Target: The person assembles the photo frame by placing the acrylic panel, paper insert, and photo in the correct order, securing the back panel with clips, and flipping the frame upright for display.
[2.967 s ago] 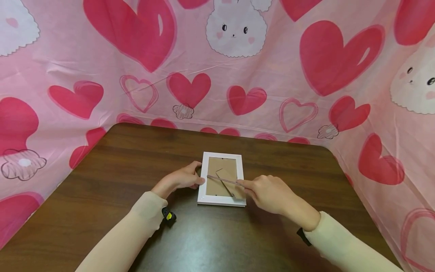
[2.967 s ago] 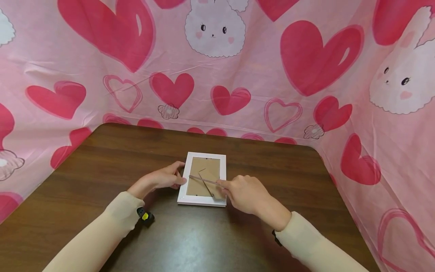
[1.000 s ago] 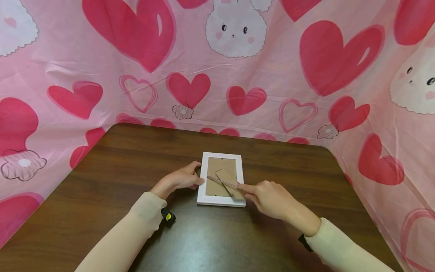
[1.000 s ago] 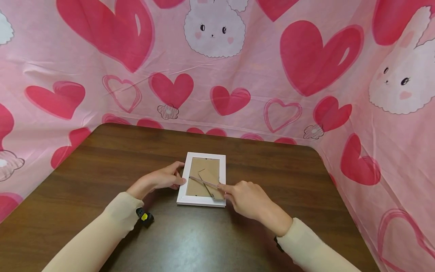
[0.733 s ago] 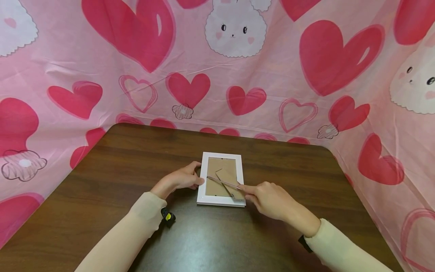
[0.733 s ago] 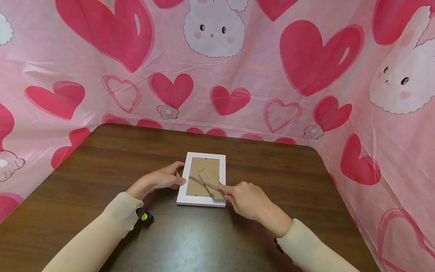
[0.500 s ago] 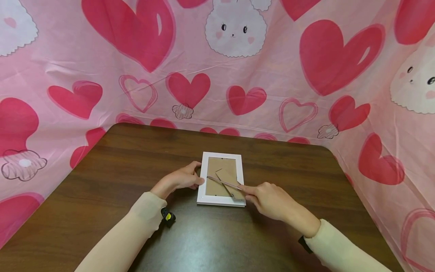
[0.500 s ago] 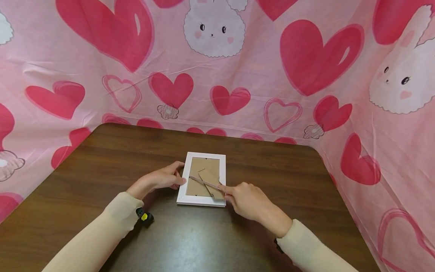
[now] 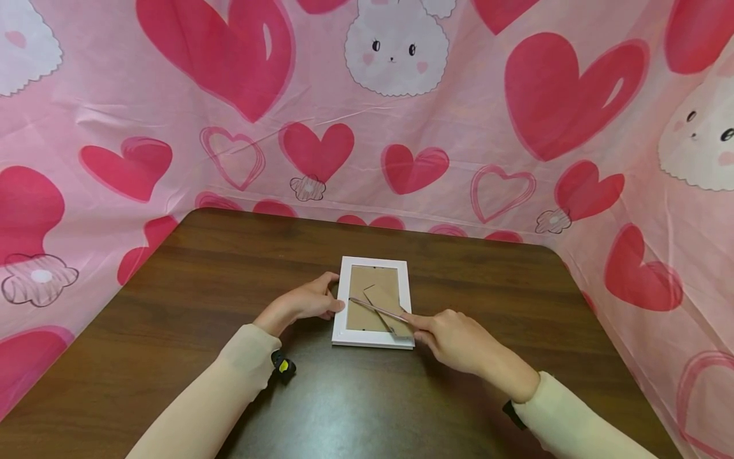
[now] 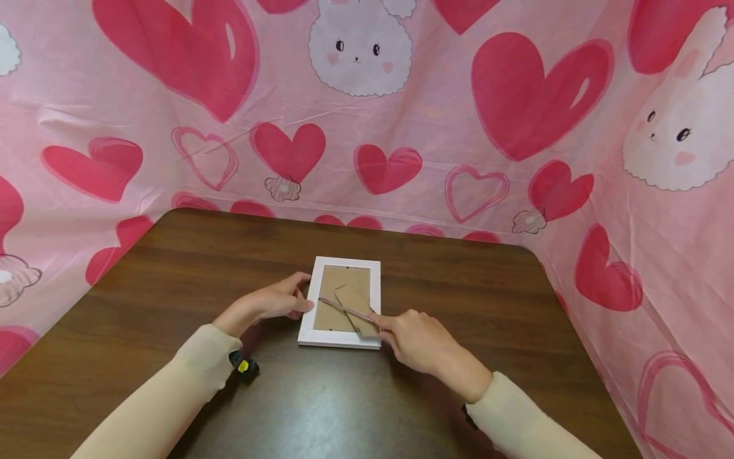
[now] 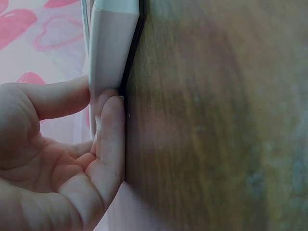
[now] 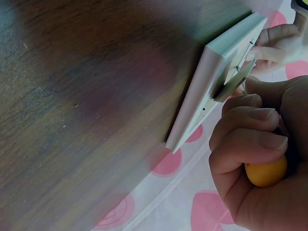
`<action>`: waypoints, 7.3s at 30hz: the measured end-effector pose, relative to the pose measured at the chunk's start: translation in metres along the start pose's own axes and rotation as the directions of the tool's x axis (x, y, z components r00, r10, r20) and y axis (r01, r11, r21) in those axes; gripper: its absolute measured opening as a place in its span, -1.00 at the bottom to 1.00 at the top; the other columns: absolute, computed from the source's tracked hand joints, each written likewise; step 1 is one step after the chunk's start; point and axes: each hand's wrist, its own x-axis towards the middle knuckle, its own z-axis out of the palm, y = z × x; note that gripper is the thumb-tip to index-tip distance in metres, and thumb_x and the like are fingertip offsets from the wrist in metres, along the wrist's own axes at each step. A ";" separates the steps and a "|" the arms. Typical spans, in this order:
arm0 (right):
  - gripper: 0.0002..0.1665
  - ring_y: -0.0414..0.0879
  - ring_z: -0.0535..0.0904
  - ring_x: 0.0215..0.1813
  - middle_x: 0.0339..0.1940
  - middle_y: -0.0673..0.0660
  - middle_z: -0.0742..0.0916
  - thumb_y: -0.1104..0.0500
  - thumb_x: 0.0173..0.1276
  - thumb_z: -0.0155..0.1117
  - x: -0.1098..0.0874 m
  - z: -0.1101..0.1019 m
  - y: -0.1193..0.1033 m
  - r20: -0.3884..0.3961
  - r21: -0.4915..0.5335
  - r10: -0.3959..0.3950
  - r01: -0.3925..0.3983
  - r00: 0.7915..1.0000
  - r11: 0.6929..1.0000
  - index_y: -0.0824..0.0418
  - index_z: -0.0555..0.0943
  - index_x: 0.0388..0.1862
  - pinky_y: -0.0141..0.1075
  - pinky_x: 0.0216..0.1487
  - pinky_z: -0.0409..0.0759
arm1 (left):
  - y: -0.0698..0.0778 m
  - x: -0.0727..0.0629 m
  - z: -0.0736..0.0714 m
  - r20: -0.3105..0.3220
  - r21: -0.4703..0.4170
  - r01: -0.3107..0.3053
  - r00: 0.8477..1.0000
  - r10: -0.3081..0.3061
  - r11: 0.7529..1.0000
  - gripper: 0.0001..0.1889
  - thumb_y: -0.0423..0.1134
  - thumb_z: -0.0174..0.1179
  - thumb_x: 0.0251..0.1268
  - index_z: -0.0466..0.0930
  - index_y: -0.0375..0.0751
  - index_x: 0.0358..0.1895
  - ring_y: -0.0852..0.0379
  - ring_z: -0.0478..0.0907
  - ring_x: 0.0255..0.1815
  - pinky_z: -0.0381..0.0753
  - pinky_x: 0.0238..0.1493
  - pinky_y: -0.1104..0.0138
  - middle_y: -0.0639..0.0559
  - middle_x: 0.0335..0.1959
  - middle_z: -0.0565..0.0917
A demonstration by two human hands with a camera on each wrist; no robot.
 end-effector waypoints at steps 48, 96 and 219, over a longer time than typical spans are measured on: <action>-0.50 -0.27 0.54 -0.47 -0.50 -0.12 0.69 0.18 0.43 0.49 -0.002 0.000 0.003 -0.074 -0.182 -0.062 0.048 0.995 0.982 -0.05 0.72 0.33 -0.34 -0.52 0.52 | -0.004 0.001 0.000 -0.018 0.010 -0.028 0.999 0.028 1.000 -0.24 -0.29 0.27 0.52 0.07 -0.35 0.63 -0.02 0.66 -0.15 0.73 0.11 0.09 -0.22 -0.16 0.60; -0.84 -0.41 0.25 -0.59 -0.59 -0.35 0.51 0.10 0.44 0.36 -0.026 -0.042 0.010 -0.092 -0.273 -0.106 0.078 0.990 0.959 -0.16 0.67 -0.36 -0.44 -0.64 0.17 | -0.002 0.003 0.000 -0.009 -0.026 -0.006 1.000 0.006 1.000 -0.21 -0.29 0.29 0.50 0.06 -0.32 0.63 -0.06 0.66 -0.08 0.73 0.15 0.08 -0.25 -0.13 0.58; -0.71 -0.31 0.35 -0.48 -0.62 -0.25 0.38 -0.01 0.61 0.27 -0.006 -0.040 0.024 0.192 -0.092 0.103 -0.087 0.976 0.992 -0.13 0.68 -0.41 -0.32 -0.46 0.34 | 0.002 -0.001 0.005 0.036 0.034 -0.060 0.998 0.059 0.998 -0.10 -0.31 0.29 0.53 -0.14 -0.33 0.68 -0.05 0.51 -0.07 0.64 0.23 -0.05 -0.21 -0.15 0.49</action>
